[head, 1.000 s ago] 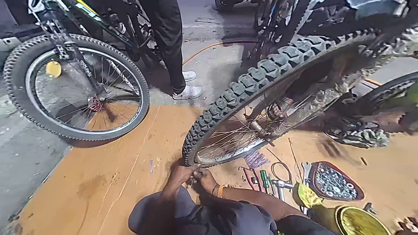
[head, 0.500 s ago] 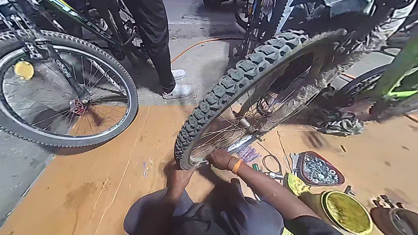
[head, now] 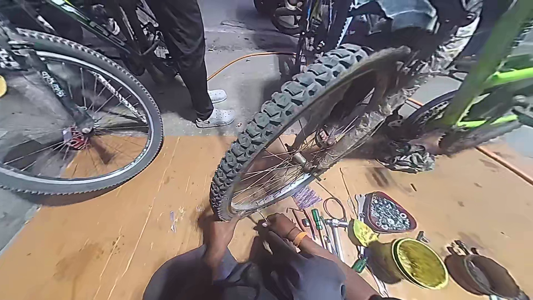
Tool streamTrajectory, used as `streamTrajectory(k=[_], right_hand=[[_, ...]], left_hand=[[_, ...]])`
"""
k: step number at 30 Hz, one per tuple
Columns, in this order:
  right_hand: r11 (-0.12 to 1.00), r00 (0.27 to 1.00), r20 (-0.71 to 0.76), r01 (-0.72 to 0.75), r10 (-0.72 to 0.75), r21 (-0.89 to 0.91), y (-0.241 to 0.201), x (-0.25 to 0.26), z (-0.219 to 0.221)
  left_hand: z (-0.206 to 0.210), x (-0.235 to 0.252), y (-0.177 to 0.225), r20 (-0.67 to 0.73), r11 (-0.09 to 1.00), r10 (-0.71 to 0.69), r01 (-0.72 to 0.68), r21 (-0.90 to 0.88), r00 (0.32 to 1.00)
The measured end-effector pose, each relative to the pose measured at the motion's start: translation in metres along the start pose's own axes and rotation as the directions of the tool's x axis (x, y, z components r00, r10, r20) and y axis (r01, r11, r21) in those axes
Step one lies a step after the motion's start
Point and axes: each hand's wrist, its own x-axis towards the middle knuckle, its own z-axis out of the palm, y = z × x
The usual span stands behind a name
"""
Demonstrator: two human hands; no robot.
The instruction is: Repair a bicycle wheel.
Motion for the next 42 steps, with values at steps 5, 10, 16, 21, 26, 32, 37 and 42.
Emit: streamTrajectory(k=[5, 10, 16, 21, 26, 32, 37, 42], right_hand=[[0.929, 0.996, 0.088, -0.004, -0.031, 0.370, 0.001, 0.029, 0.039], [0.728, 0.976, 0.195, -0.065, -0.096, 0.682, -0.001, 0.044, 0.063], [0.459, 0.990, 0.001, 0.065, -0.142, 0.886, -0.004, 0.061, 0.091], [0.542, 0.979, -0.200, 0.190, -0.042, 0.819, -0.010, 0.072, 0.098], [0.578, 0.928, -0.372, 0.306, -0.004, 0.757, -0.019, 0.065, 0.092], [0.670, 0.858, -0.513, 0.374, 0.011, 0.642, -0.027, 0.052, 0.066], [0.783, 0.901, -0.434, 0.281, -0.016, 0.556, -0.023, 0.032, 0.031], [0.973, 0.991, -0.126, -0.067, 0.040, -0.220, -0.033, -0.009, -0.070]], left_hand=[[-0.002, 0.002, 0.000, -0.013, 0.999, -0.018, 0.018, 0.031, 1.000], [0.000, 0.005, -0.002, -0.034, 0.995, 0.029, -0.026, 0.096, 0.999], [-0.001, 0.014, -0.007, -0.034, 0.989, 0.135, -0.133, 0.065, 0.990], [-0.005, 0.014, 0.020, -0.011, 0.980, 0.201, -0.201, 0.006, 0.980], [-0.016, 0.017, 0.066, 0.078, 0.980, 0.157, -0.165, 0.107, 0.984], [-0.022, 0.029, 0.110, 0.188, 0.942, 0.092, -0.147, 0.302, 0.978], [-0.024, 0.046, 0.136, 0.262, 0.904, 0.080, -0.180, 0.387, 0.962], [-0.016, 0.045, 0.137, 0.254, 0.881, 0.102, -0.206, 0.425, 0.962]])
